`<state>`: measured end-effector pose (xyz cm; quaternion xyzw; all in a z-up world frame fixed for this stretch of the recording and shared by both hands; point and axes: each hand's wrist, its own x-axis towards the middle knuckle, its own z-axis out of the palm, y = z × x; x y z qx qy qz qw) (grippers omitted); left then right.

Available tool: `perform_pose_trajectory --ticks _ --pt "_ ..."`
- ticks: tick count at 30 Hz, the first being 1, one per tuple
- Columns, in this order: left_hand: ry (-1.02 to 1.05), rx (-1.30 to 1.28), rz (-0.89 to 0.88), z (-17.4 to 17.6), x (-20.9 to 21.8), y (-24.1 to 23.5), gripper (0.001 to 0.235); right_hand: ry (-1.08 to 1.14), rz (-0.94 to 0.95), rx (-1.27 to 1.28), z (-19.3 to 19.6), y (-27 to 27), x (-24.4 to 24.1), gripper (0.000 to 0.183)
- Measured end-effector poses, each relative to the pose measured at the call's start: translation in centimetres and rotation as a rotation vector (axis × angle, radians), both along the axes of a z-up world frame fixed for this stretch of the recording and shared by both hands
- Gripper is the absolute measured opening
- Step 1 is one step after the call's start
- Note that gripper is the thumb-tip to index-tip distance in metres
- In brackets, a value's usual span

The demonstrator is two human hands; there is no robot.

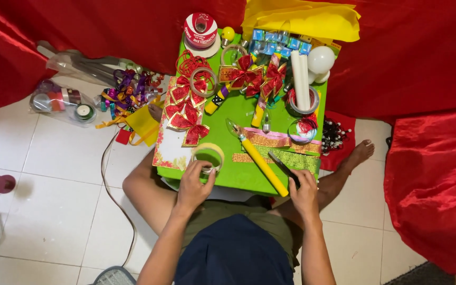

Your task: The person sits on the floor and wraps a green glittery ribbon around a yellow cylindrical tool using both hands. They adjust the ribbon and continue wrapping it tightly along the tool's length.

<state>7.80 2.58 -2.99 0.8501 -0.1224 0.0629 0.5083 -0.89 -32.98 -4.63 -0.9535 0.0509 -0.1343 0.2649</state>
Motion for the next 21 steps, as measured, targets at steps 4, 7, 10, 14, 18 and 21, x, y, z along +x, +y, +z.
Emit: perform_pose_trajectory --ticks 4,7,10,14,18,21 --pt "-0.084 0.117 -0.047 0.5 1.2 -1.1 0.018 0.018 0.003 -0.032 -1.7 -0.6 0.3 0.027" --pt "-0.071 0.144 -0.052 -0.2 1.5 -1.4 0.018 0.039 0.005 -0.066 -1.1 -0.3 0.5 0.026" --pt "-0.086 0.101 -0.037 0.5 1.1 -1.8 0.015 0.048 -0.014 -0.039 -0.6 0.1 0.6 0.025" --pt "-0.152 0.077 0.012 -0.6 0.1 -2.3 0.01 -0.042 -0.026 0.024 0.9 1.8 0.8 0.019" --pt "-0.177 0.004 -0.018 -0.6 -0.9 -3.1 0.008 -0.16 -0.006 0.145 -1.4 3.2 0.6 0.016" --pt "-0.216 -0.001 -0.074 -2.1 -1.6 -3.7 0.007 -0.238 0.073 0.116 -0.1 6.3 0.6 0.012"
